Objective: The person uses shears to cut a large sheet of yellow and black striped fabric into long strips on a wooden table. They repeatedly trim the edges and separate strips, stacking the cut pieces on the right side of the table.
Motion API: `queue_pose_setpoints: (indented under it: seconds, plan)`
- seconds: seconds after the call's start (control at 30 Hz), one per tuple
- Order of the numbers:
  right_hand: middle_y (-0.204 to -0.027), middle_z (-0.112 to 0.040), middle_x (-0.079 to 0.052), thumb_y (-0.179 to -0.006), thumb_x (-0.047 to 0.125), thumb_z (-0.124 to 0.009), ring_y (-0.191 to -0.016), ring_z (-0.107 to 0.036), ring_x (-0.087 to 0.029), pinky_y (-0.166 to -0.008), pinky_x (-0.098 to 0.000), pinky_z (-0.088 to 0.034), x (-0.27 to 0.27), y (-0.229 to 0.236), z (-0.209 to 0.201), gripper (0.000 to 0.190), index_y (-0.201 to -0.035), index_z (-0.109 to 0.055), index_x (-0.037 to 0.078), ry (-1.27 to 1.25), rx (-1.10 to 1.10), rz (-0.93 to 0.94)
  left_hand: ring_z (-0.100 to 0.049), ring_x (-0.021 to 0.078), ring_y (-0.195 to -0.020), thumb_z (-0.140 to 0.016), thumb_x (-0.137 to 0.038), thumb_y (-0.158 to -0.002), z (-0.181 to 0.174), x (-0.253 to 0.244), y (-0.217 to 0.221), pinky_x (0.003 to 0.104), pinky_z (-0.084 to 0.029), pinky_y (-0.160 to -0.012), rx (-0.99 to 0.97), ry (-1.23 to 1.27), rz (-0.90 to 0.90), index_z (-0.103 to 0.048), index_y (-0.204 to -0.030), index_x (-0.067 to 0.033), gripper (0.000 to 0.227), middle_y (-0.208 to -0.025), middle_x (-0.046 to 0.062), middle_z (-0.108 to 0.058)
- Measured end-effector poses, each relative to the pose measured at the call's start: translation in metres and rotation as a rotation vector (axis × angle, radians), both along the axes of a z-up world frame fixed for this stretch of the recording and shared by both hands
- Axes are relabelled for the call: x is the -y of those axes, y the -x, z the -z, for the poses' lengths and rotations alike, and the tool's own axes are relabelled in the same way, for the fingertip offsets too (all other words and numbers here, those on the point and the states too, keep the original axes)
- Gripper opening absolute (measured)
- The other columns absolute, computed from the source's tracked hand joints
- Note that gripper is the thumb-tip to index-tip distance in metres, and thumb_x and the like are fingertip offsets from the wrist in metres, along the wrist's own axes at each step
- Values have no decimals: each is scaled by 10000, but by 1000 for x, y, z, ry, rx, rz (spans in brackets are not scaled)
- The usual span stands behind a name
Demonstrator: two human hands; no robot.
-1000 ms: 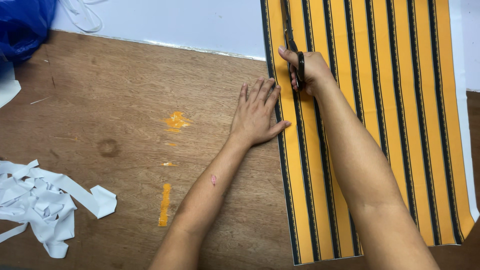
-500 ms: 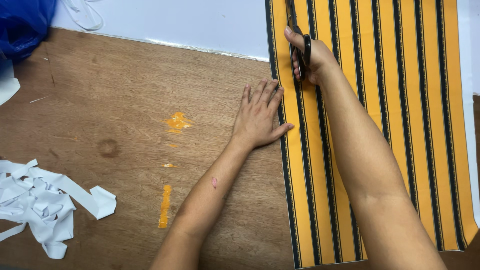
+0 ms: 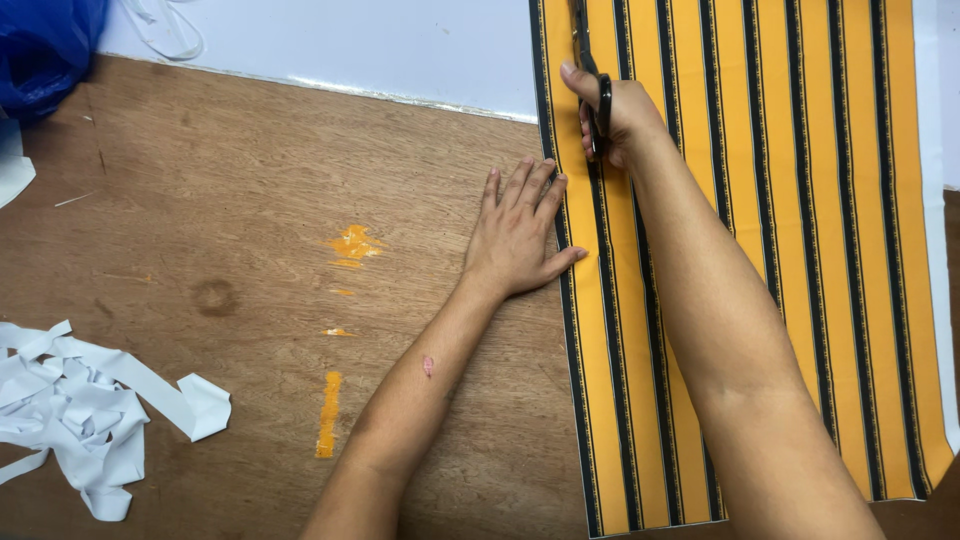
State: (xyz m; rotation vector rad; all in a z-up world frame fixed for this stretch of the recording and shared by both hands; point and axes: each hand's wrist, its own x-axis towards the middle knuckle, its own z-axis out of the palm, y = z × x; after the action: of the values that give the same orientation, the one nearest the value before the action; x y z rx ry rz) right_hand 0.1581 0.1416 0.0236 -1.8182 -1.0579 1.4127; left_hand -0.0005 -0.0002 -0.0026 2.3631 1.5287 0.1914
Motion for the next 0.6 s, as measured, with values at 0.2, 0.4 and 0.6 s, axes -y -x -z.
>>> queue_pose_setpoints:
  seconds: [0.2,0.4,0.6]
  plan:
    - [-531,-553,-17,-855,500,-820,-383,-542,-125,-355,-259,-433,23,-8,-12,495,-711,-606,78,-150,-80,-56,-150,306,-1544,-467,-808,-859,0,0,-1,590,-54,-1245,-25,-8,8,-315,-1568,-148,980,-1627,150,-264]
    - [-602,-588,-40,-971,417,-668,-488,-528,-123,-446,-216,-364,199,-85,-9,426,-751,-605,58,-310,-358,-231,-307,332,-1477,-584,-596,-918,11,5,2,593,-144,-1233,143,-109,1,-585,-1347,-174,602,-1509,127,-455]
    - [-657,-587,-49,-906,355,-682,-548,-579,-157,-497,-298,-479,474,-184,16,355,-874,-616,9,-199,-75,215,-596,299,-1117,-692,-191,-939,15,90,18,522,-424,-1031,545,-210,78,-710,-1012,-76,138,-1084,99,-695]
